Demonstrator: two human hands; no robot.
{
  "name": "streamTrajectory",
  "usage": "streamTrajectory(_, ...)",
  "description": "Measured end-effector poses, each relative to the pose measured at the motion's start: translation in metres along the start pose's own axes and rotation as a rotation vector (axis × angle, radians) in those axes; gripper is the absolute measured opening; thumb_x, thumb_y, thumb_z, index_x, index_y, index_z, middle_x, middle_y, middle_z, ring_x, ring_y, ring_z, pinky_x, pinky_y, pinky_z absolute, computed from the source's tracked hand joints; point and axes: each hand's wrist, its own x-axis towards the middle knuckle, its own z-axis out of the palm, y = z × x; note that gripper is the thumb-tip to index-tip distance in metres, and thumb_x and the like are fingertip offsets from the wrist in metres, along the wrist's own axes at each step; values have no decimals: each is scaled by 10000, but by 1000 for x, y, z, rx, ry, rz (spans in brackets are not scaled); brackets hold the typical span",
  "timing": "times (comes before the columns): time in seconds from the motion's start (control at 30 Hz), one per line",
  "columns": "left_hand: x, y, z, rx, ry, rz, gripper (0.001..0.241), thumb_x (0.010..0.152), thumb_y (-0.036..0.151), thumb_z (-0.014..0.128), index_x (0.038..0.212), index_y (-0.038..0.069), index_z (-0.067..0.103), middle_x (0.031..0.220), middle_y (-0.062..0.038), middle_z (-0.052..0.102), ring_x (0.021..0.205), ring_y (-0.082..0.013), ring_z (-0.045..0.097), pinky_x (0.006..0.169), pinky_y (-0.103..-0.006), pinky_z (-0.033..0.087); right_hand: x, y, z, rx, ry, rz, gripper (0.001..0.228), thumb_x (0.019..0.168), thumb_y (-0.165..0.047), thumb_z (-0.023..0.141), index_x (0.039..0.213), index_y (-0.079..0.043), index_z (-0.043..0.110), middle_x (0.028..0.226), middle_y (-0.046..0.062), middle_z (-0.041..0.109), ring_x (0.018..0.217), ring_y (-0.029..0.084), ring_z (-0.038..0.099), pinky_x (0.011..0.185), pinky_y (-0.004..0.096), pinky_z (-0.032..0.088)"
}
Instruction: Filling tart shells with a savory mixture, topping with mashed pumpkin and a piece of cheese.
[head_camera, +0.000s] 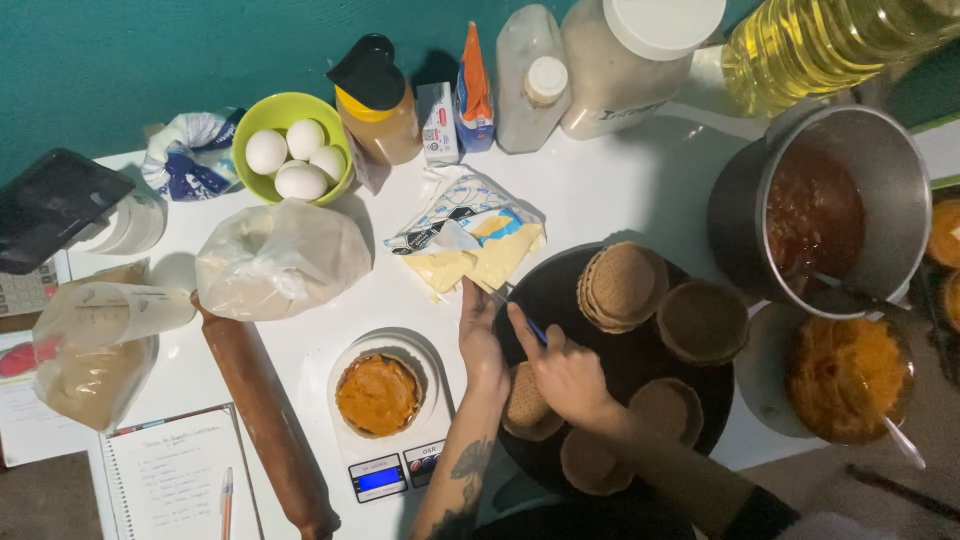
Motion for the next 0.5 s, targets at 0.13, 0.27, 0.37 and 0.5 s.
streamTrajectory(0.13, 1, -2, -2, -16, -19, 6, 638, 993, -9, 337, 1614, 80, 220, 1684, -103, 302, 1525, -235, 334, 1227, -363, 282, 6, -4, -3, -7, -28, -12, 826, 807, -176, 647, 1580, -114, 363, 710, 99, 598, 459, 191, 638, 380, 316, 513)
streamTrajectory(0.27, 1, -2, 0, -43, -31, 18, 635, 995, -2, 343, 1615, 68, 225, 1679, -108, 315, 1517, -239, 342, 1222, -362, 279, 12, -6, -6, -67, -80, -27, 827, 809, -176, 646, 1580, -77, 365, 690, 90, 597, 460, 176, 635, 367, 310, 511)
streamTrajectory(0.37, 5, -7, -5, -40, -41, 34, 644, 989, -11, 345, 1617, 60, 221, 1688, -114, 289, 1532, -236, 309, 1229, -360, 259, 15, -6, -4, -109, -91, -39, 816, 812, -165, 645, 1578, -76, 378, 686, 86, 601, 459, 166, 633, 368, 312, 514)
streamTrajectory(0.5, 5, -6, -4, -23, -32, 28, 654, 988, -20, 344, 1619, 61, 192, 1710, -116, 222, 1564, -226, 241, 1246, -354, 220, 21, -2, -2, -117, -90, -37, 793, 813, -172, 645, 1561, -82, 399, 682, 91, 607, 465, 170, 643, 377, 318, 526)
